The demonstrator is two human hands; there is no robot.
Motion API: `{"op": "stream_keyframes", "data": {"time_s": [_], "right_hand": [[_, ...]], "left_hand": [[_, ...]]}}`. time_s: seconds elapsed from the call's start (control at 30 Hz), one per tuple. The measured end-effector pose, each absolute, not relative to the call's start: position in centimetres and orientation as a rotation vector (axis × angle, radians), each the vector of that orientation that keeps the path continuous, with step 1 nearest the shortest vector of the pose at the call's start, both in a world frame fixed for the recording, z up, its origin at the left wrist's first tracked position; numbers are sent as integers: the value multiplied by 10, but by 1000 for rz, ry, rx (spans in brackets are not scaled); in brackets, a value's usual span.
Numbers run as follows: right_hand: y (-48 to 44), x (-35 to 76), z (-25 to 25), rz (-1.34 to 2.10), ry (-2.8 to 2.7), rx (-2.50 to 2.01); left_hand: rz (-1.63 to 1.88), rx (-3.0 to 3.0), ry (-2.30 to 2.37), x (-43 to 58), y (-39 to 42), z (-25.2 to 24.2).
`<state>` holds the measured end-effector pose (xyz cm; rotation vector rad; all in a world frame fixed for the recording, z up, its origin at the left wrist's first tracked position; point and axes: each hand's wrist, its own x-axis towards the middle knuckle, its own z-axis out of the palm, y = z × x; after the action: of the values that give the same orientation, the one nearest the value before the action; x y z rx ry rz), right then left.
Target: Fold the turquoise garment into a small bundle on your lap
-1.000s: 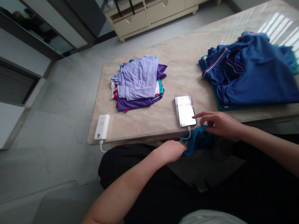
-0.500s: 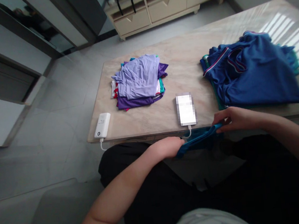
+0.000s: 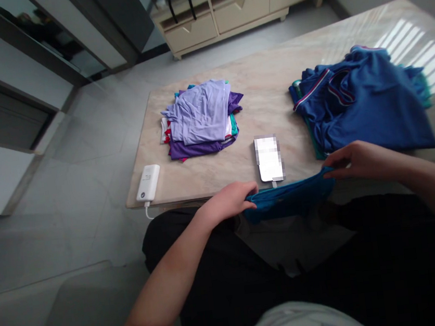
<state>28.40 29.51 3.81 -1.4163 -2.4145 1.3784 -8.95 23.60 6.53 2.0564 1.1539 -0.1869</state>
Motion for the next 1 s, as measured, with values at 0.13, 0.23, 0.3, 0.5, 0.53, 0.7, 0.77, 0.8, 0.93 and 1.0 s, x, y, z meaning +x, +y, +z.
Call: {"op": "stream_keyframes", "data": {"time_s": [0.13,0.23,0.3,0.5,0.53,0.7,0.77,0.8,0.93,1.0], "right_hand": [[297,285,39,1365,-2491,-1452],[297,284,41,1345,-2498,-1486],[297,284,41,1313,-2503,-1496],[293,281,43,1154,-2568,-1463],[293,280,45,1133,-2569,-1460],[291,275,50,1125,-2516,-1466],[290,274,50,1147,-2509,-1459],[290,273,50,1163,-2508,-1450],[288,271,52,1259,-2496,-1399],[287,269,54,1344,-2487,-1362]], "left_hand": [[-202,2120,1129,-89,237,68],[-228,2150,1103,-89,237,70],[-243,2150,1082,-90,237,71],[-248,2103,1033,-89,234,71],[-245,2098,1035,-89,234,71],[-257,2130,1138,-88,232,67],[-260,2146,1223,-90,232,65],[-260,2151,1266,-91,232,63],[-255,2152,1371,-94,234,59],[-236,2147,1386,-95,235,59]]}}
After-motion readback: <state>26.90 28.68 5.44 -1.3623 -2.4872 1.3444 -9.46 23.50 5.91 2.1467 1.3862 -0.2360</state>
